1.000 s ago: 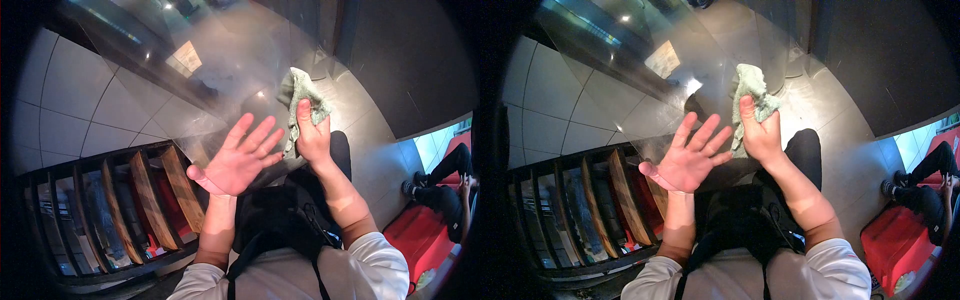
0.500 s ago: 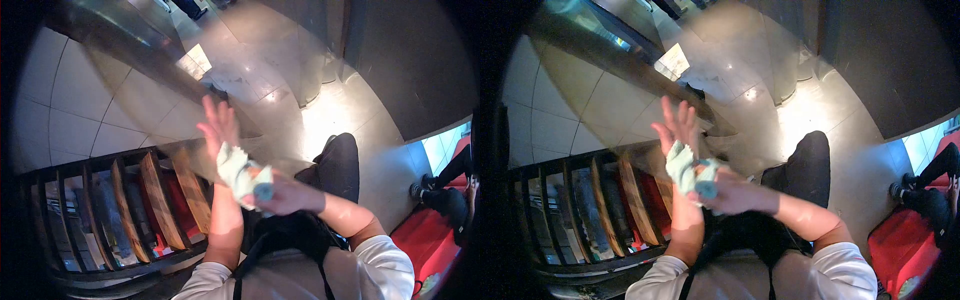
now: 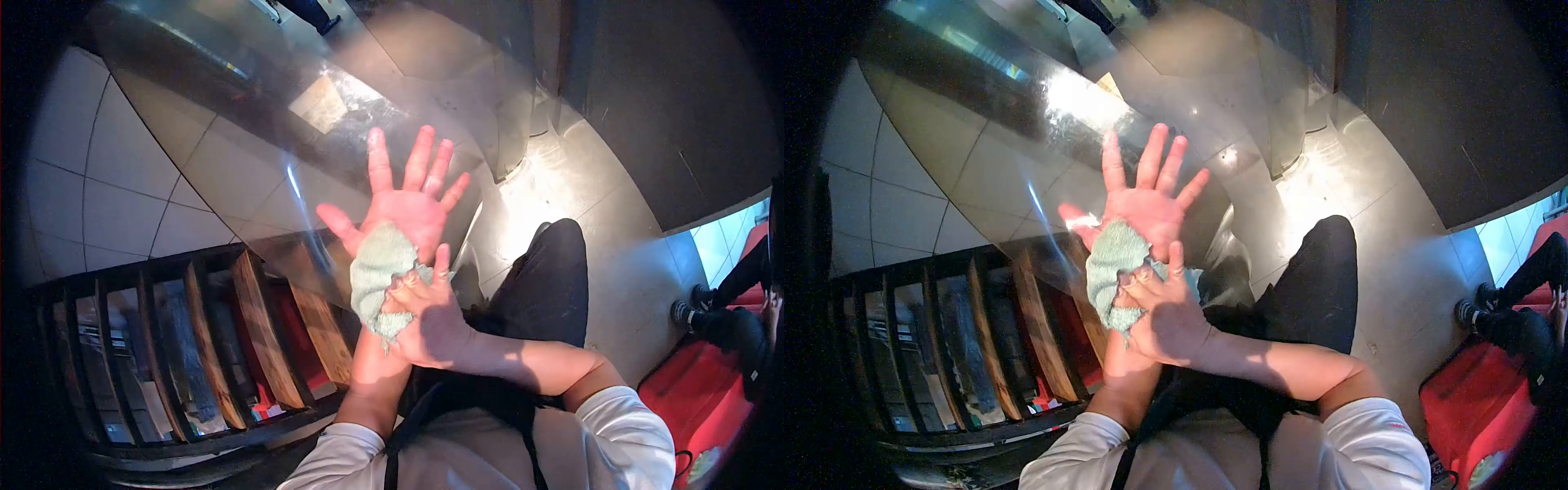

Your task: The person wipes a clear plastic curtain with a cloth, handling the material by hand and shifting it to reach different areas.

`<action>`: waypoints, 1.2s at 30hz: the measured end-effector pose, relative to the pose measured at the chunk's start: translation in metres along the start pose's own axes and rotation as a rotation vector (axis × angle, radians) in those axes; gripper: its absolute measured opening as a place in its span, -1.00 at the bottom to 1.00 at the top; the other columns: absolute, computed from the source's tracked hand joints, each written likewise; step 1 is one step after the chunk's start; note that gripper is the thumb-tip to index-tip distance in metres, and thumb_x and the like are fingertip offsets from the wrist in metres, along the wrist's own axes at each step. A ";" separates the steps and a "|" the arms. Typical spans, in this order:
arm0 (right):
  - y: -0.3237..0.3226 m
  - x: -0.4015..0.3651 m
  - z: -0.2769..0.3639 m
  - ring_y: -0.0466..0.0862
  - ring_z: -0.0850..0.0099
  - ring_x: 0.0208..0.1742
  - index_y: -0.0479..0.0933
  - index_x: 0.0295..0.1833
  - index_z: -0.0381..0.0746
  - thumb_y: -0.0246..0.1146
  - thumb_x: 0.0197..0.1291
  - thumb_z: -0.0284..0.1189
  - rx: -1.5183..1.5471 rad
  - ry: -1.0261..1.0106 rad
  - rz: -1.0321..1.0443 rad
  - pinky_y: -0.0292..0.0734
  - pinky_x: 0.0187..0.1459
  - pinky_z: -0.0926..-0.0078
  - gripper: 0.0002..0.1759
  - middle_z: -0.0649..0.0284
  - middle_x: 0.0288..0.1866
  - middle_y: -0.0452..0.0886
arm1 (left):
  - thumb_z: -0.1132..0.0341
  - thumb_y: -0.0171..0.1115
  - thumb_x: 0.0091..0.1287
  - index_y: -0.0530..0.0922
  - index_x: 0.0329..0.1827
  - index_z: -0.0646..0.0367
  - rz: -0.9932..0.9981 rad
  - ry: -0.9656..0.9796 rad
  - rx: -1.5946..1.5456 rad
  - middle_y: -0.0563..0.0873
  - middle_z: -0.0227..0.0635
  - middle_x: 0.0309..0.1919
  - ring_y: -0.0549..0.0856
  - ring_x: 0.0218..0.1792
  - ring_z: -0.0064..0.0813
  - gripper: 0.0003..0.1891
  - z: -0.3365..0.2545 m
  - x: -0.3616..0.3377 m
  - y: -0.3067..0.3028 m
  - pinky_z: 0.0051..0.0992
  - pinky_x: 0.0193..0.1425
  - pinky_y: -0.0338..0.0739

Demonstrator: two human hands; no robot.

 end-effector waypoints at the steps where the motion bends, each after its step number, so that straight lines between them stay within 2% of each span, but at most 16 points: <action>1: -0.006 0.003 -0.002 0.48 0.14 0.39 0.67 0.05 -0.11 0.30 0.07 -0.18 -0.012 0.011 -0.014 -0.31 0.46 -0.67 -0.57 0.11 0.25 0.57 | -0.77 -0.15 0.09 -0.21 0.72 -0.48 0.010 -0.002 0.027 -0.24 -0.01 0.70 -0.20 0.68 0.07 0.16 0.000 0.000 -0.001 0.26 0.63 -0.20; 5: -0.029 0.036 -0.017 0.46 0.05 0.41 0.66 0.07 -0.15 0.36 0.00 -0.20 -0.202 0.080 -0.153 -0.34 0.43 -0.72 -0.51 0.10 0.26 0.56 | -0.74 -0.12 0.12 -0.24 0.73 -0.34 0.000 0.008 0.093 -0.20 -0.08 0.71 -0.18 0.69 0.00 0.20 0.000 -0.004 0.004 0.18 0.66 -0.20; 7: -0.040 0.051 -0.036 0.46 -0.02 0.41 0.66 0.07 -0.24 0.33 0.11 -0.21 -0.231 0.116 -0.162 -0.26 0.43 -0.69 -0.54 0.07 0.23 0.59 | -0.72 -0.11 0.14 -0.25 0.74 -0.25 -0.067 0.028 0.126 -0.16 -0.13 0.72 -0.14 0.69 -0.01 0.21 0.000 -0.012 0.012 0.15 0.68 -0.23; 8: -0.048 0.058 -0.043 0.46 -0.03 0.41 0.66 0.08 -0.26 0.32 0.15 -0.22 -0.223 0.147 -0.178 -0.23 0.44 -0.67 -0.55 0.06 0.21 0.60 | -0.65 0.00 0.18 -0.19 0.74 -0.13 -0.121 0.065 0.211 -0.03 -0.04 0.69 0.01 0.66 0.07 0.21 0.002 -0.015 0.012 0.23 0.65 -0.13; 10: -0.063 0.073 -0.057 0.43 -0.07 0.45 0.66 0.13 -0.27 0.27 0.24 -0.25 -0.195 0.223 -0.212 -0.15 0.49 -0.57 -0.57 0.05 0.17 0.66 | -0.64 0.03 0.18 -0.20 0.74 -0.12 -0.182 0.130 -0.266 0.01 -0.03 0.68 0.03 0.65 0.07 0.22 0.006 -0.018 0.011 0.15 0.66 -0.13; 12: -0.060 0.064 -0.063 0.39 -0.09 0.48 0.66 0.15 -0.26 0.28 0.22 -0.26 -0.169 0.135 -0.162 -0.15 0.51 -0.53 -0.56 0.05 0.18 0.66 | -0.62 0.06 0.18 -0.22 0.74 -0.10 -0.149 0.046 0.352 0.01 -0.03 0.68 0.02 0.66 0.05 0.24 0.003 -0.020 0.008 0.04 0.69 -0.14; 17: -0.034 0.013 -0.028 0.35 -0.12 0.53 0.66 0.12 -0.25 0.32 0.11 -0.33 0.011 -0.041 0.039 -0.14 0.52 -0.51 -0.55 -0.05 0.22 0.63 | -0.62 0.16 0.12 -0.19 0.74 -0.06 -0.115 0.044 0.204 -0.13 -0.06 0.70 -0.04 0.67 0.00 0.28 -0.008 -0.011 0.001 0.14 0.67 -0.18; 19: -0.040 0.016 -0.025 0.36 -0.11 0.52 0.67 0.11 -0.26 0.32 0.10 -0.33 -0.097 -0.017 0.009 -0.14 0.52 -0.51 -0.56 -0.07 0.23 0.62 | -0.64 0.14 0.10 -0.18 0.74 -0.05 -0.129 0.039 0.237 -0.14 -0.06 0.71 -0.04 0.67 -0.01 0.30 -0.009 -0.012 0.002 0.18 0.67 -0.18; 20: -0.043 0.018 -0.023 0.37 -0.10 0.51 0.67 0.10 -0.26 0.32 0.10 -0.33 -0.147 0.001 -0.003 -0.13 0.51 -0.51 -0.56 -0.07 0.23 0.61 | -0.69 0.02 0.11 -0.20 0.73 0.04 -0.112 0.026 0.194 -0.13 -0.05 0.70 -0.01 0.67 -0.03 0.32 -0.008 -0.013 0.006 0.09 0.69 -0.15; 24: -0.060 0.052 -0.052 0.41 -0.09 0.47 0.67 0.08 -0.27 0.33 0.07 -0.38 -0.268 0.100 -0.184 -0.13 0.50 -0.53 -0.58 -0.06 0.20 0.62 | -0.74 -0.12 0.11 -0.22 0.72 0.18 -0.146 0.029 0.508 -0.01 -0.06 0.69 0.10 0.65 -0.07 0.36 0.000 -0.018 0.019 -0.17 0.72 -0.11; 27: -0.055 0.052 -0.059 0.40 -0.10 0.47 0.65 0.11 -0.31 0.32 0.09 -0.38 -0.162 0.042 -0.156 -0.12 0.51 -0.52 -0.56 -0.07 0.19 0.62 | -0.74 -0.11 0.12 -0.19 0.72 0.17 -0.133 0.032 0.411 0.02 -0.07 0.68 0.12 0.65 -0.08 0.35 -0.002 -0.017 0.017 -0.18 0.71 -0.10; 28: -0.048 0.043 -0.054 0.37 -0.12 0.50 0.64 0.12 -0.32 0.32 0.08 -0.38 -0.127 0.024 -0.120 -0.13 0.50 -0.55 -0.54 -0.04 0.19 0.62 | -0.72 -0.06 0.12 -0.21 0.72 0.17 -0.149 0.027 0.463 -0.02 -0.07 0.69 0.08 0.66 -0.07 0.35 -0.005 -0.018 0.019 -0.08 0.70 -0.09; 31: -0.022 0.008 -0.022 0.34 -0.13 0.53 0.64 0.11 -0.30 0.32 0.05 -0.38 -0.107 -0.031 0.082 -0.17 0.47 -0.60 -0.53 0.00 0.19 0.62 | -0.70 -0.01 0.12 -0.22 0.72 0.17 -0.062 0.030 0.083 -0.08 -0.05 0.70 0.03 0.67 -0.05 0.36 -0.008 -0.016 0.000 0.06 0.68 -0.08; 32: -0.024 0.009 -0.021 0.32 -0.14 0.54 0.65 0.10 -0.29 0.33 0.06 -0.36 -0.163 -0.008 0.033 -0.18 0.46 -0.63 -0.55 0.02 0.20 0.62 | -0.68 0.03 0.12 -0.24 0.72 0.15 -0.122 0.023 0.148 -0.15 -0.07 0.71 -0.05 0.68 -0.07 0.36 -0.007 -0.016 0.007 0.15 0.66 -0.11; 35: -0.040 0.030 -0.034 0.31 -0.15 0.54 0.67 0.07 -0.26 0.33 0.10 -0.31 -0.252 0.070 -0.078 -0.20 0.43 -0.68 -0.58 0.05 0.23 0.62 | -0.71 0.00 0.10 -0.23 0.72 0.12 -0.135 -0.012 0.287 -0.17 -0.12 0.72 -0.06 0.69 -0.12 0.36 -0.005 -0.019 0.016 0.08 0.69 -0.16; 36: -0.047 0.044 -0.042 0.34 -0.12 0.52 0.69 0.04 -0.25 0.31 0.21 -0.27 -0.238 0.121 -0.182 -0.20 0.43 -0.67 -0.64 0.12 0.19 0.67 | -0.74 -0.04 0.08 -0.22 0.73 0.12 -0.136 -0.035 0.476 -0.19 -0.16 0.72 -0.09 0.70 -0.20 0.37 -0.008 -0.021 0.017 -0.01 0.70 -0.17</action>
Point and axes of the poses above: each hand's wrist, its own x-axis towards the middle knuckle, its own y-axis out of the palm, z = x × y, the point moved 2 cm from there along x, towards the middle knuckle
